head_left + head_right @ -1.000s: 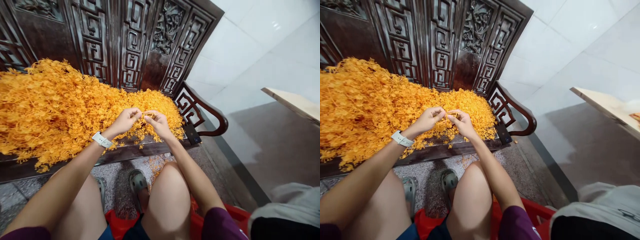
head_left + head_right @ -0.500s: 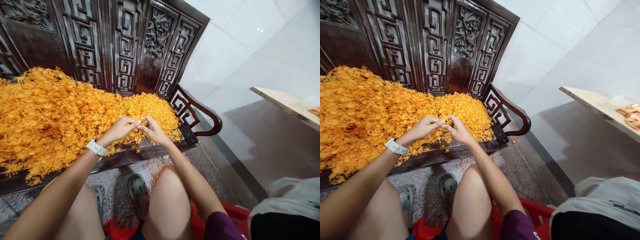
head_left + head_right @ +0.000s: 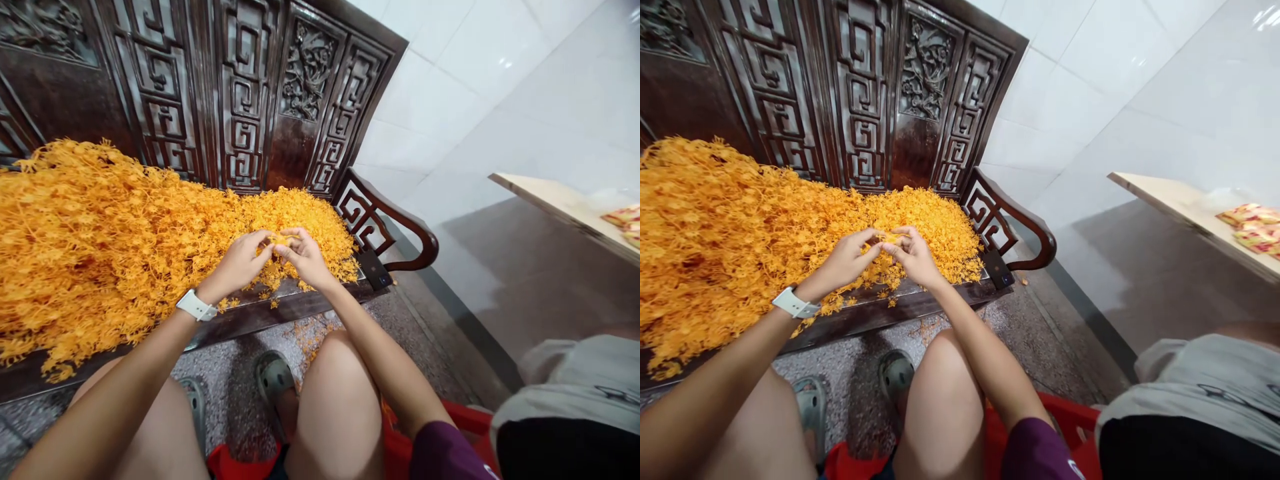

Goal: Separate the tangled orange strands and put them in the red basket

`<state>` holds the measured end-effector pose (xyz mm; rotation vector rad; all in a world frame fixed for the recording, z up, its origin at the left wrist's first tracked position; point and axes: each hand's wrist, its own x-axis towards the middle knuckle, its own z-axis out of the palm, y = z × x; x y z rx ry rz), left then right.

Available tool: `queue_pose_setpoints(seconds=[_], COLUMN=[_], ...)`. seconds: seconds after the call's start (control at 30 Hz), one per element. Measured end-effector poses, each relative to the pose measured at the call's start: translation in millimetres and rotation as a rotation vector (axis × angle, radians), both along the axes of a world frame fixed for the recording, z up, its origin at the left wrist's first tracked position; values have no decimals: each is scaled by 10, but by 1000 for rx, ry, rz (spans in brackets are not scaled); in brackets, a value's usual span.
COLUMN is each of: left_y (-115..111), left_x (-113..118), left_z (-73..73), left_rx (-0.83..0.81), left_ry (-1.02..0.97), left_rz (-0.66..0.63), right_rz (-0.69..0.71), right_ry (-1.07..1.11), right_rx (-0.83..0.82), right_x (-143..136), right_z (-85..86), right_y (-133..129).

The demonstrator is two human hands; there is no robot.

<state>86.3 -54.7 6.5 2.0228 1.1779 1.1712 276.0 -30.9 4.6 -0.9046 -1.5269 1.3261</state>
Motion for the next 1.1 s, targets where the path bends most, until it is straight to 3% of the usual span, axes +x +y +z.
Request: queue_pose_setpoints(seconds=[0.2,0.33,0.47,0.67,0.9,0.97,1.03,1.1], left_y=[64,62,65,74,-70,68,285,480], left_x=[41,90,144,185,239,136,-73,-326], left_z=[-27,-20,-42,36,137,120,89,50], left_rx=[-181,-306,-350,-517,-615,-631,-625,-582], left_ry=[-362,-497,-600,-956,-1025,-1058,-1096,-1071], left_rz=[-90,-121,-70,55,76,160,349,454], right_rz=[-12,-7,22,215,313,529,1019,1381], right_ry=[-11,4,-19,-18,-97,-59,-32,-9], right_rx=[61,50,9,19,182,162,74,88], right_x=[-4,-5,-15,-139,-95,-151,-253,-345], right_z=[4,-7,22,168,450,542,615,652], right_y=[47,59,24,-124,-365,-579,-823,-971])
